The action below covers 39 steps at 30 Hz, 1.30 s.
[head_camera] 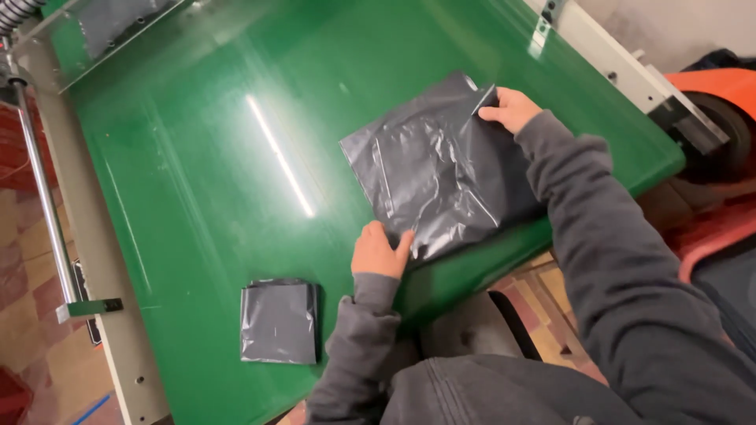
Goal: Folding grey plastic bags and placing them into a red storage crate.
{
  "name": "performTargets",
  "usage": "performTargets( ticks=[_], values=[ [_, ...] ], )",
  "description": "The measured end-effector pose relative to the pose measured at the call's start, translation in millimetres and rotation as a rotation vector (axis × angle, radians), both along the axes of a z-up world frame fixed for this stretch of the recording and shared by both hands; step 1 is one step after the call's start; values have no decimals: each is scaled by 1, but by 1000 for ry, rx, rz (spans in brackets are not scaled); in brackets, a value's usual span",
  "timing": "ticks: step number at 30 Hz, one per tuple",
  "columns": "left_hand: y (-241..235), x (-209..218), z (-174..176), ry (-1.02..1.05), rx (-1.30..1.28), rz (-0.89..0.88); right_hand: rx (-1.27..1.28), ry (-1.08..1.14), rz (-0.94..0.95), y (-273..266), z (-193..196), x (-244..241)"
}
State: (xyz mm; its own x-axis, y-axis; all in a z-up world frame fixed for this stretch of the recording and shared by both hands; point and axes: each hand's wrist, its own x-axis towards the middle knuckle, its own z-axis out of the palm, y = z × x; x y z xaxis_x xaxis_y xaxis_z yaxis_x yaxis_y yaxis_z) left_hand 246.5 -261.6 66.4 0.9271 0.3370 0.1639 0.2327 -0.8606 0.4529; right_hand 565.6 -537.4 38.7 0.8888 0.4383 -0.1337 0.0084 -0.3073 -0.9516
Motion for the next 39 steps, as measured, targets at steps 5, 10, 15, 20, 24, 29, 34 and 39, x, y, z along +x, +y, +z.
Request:
performTargets(
  ticks=[5,10,15,20,24,29,34,39],
  values=[
    [28,28,6,-22,-220,7,337,52,421,4,71,-48],
    [56,98,-58,-299,-1221,-375,460,39,869,-3,157,-88],
    [65,99,-5,-284,-1300,-422,15,-46,295,-14,129,-48],
    [71,136,-66,-155,-469,150,-456,-222,-60,28,51,19],
    [64,145,-62,-62,-363,158,-688,-354,-88,26,-13,48],
    [66,154,-81,-60,-137,119,-913,-596,-128,38,-27,61],
    [75,145,-76,48,-211,113,-798,-704,184,77,0,65],
    [54,116,-14,-95,39,117,-994,-414,303,100,13,83]
  ],
)
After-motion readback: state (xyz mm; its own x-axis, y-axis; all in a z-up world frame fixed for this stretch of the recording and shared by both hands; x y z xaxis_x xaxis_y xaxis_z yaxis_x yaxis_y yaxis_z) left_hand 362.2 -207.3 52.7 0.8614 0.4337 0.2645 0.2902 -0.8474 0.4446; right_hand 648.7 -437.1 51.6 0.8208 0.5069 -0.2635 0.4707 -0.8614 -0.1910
